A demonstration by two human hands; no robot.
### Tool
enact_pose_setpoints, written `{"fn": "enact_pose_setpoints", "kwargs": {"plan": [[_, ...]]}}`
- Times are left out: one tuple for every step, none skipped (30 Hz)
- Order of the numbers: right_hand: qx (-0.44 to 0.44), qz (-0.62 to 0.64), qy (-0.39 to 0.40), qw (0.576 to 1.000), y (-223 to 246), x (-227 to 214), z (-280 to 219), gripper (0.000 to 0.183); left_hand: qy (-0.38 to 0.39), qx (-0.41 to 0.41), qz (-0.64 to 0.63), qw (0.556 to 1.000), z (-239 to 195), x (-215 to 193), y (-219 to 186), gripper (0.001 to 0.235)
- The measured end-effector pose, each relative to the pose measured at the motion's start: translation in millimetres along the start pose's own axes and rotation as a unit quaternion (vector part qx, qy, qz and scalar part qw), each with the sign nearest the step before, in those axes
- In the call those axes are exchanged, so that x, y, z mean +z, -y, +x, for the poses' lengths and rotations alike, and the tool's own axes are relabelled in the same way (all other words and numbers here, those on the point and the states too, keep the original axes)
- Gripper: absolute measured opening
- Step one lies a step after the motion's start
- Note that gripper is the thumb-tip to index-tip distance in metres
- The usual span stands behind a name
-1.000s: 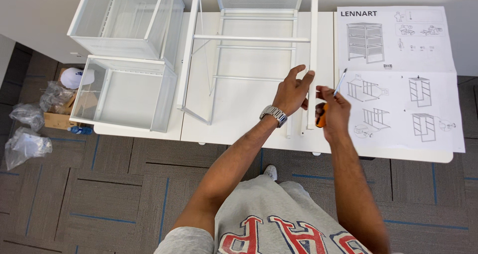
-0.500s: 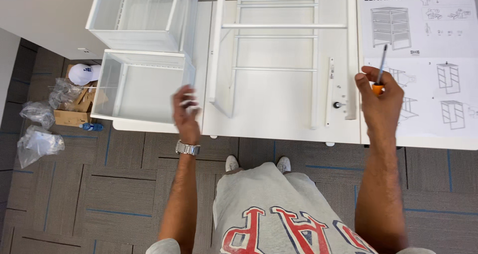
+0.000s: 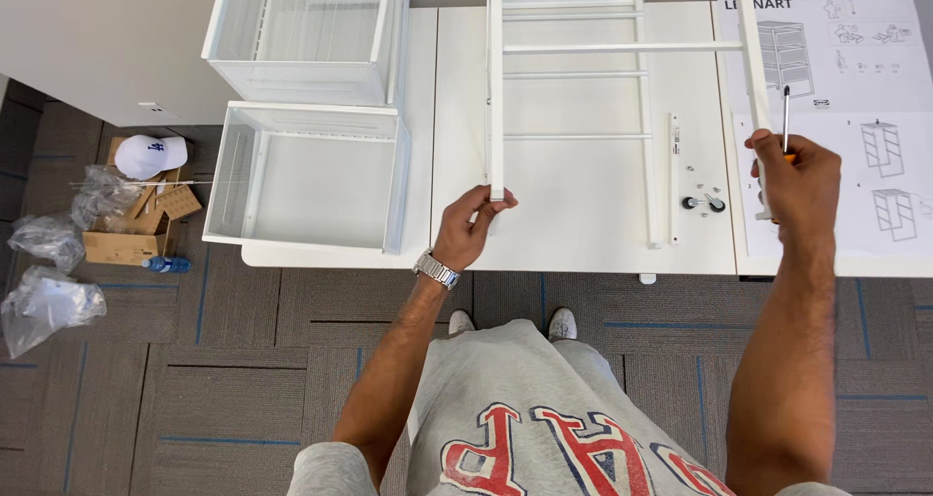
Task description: The person assembles a white metal mesh shelving unit on a table. They use a screwdriver to attach vertical and horizontal bars to the frame, following an instruction sheet labeled LENNART. The person secures multiple joints and positions the assembled frame upright.
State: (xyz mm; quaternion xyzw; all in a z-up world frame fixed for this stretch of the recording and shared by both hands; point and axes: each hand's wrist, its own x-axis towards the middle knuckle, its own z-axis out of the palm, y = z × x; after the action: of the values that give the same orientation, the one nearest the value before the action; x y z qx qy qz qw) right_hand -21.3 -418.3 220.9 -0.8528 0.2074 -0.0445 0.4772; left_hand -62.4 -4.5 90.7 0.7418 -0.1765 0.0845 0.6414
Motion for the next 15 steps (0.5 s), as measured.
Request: {"fn": "enact_pose_setpoints", "kwargs": {"plan": [[0.010,-0.022,-0.004,1.000,2.6,-2.0,-0.1,0.024,0.008,0.008,0.002,1.000,0.3,2.7,1.1,0.024],[0.019,-0.044,-0.008,0.999,5.3,-4.6,0.1,0.025,0.015,0.017,0.003,1.000,0.9,5.9,2.0,0.023],[0.019,-0.044,-0.010,0.999,3.5,-5.6,0.9,0.025,0.017,0.018,0.002,1.000,0.0,7.6,4.2,0.023],[0.011,-0.048,-0.006,0.999,1.4,-6.9,2.0,0.027,0.026,0.019,-0.004,0.999,-0.8,9.8,6.4,0.025],[0.003,-0.051,-0.002,0.999,-1.8,-9.1,2.0,0.028,0.036,0.018,-0.010,0.999,-2.6,13.0,8.6,0.029],[0.004,-0.052,-0.005,0.999,0.6,-7.6,2.1,0.028,0.038,0.019,-0.012,0.999,-1.7,12.5,5.8,0.029],[0.017,-0.045,-0.011,0.999,2.1,-7.4,1.5,0.027,0.052,-0.006,-0.033,0.998,-1.8,13.5,3.0,0.032],[0.030,-0.038,-0.017,0.999,3.1,-7.6,1.5,0.025,0.067,-0.031,-0.053,0.996,-1.6,15.1,0.4,0.036],[0.033,-0.040,-0.022,0.998,-1.8,-7.0,5.1,0.025,0.071,-0.031,-0.057,0.995,-2.5,15.7,0.8,0.036],[0.016,-0.047,-0.022,0.999,-7.1,-7.1,9.0,0.029,0.061,-0.021,-0.057,0.996,-3.1,16.8,1.1,0.037],[0.000,-0.055,-0.024,0.998,-12.7,-8.4,13.0,0.033,0.051,-0.011,-0.057,0.997,-3.2,19.0,1.5,0.039],[0.003,-0.057,-0.029,0.998,-17.5,-9.0,16.8,0.033,0.056,-0.010,-0.062,0.996,-4.5,24.0,3.6,0.039],[-0.024,-0.080,-0.037,0.996,-21.5,-8.0,21.6,0.029,0.033,-0.018,-0.057,0.998,-5.6,27.5,5.7,0.042],[-0.051,-0.103,-0.045,0.992,-25.3,-7.0,26.1,0.035,0.010,-0.026,-0.051,0.998,-6.9,30.8,7.6,0.045],[-0.050,-0.104,-0.047,0.992,-26.0,-8.0,25.1,0.035,0.012,-0.026,-0.053,0.998,-8.8,36.1,16.3,0.045]]}}
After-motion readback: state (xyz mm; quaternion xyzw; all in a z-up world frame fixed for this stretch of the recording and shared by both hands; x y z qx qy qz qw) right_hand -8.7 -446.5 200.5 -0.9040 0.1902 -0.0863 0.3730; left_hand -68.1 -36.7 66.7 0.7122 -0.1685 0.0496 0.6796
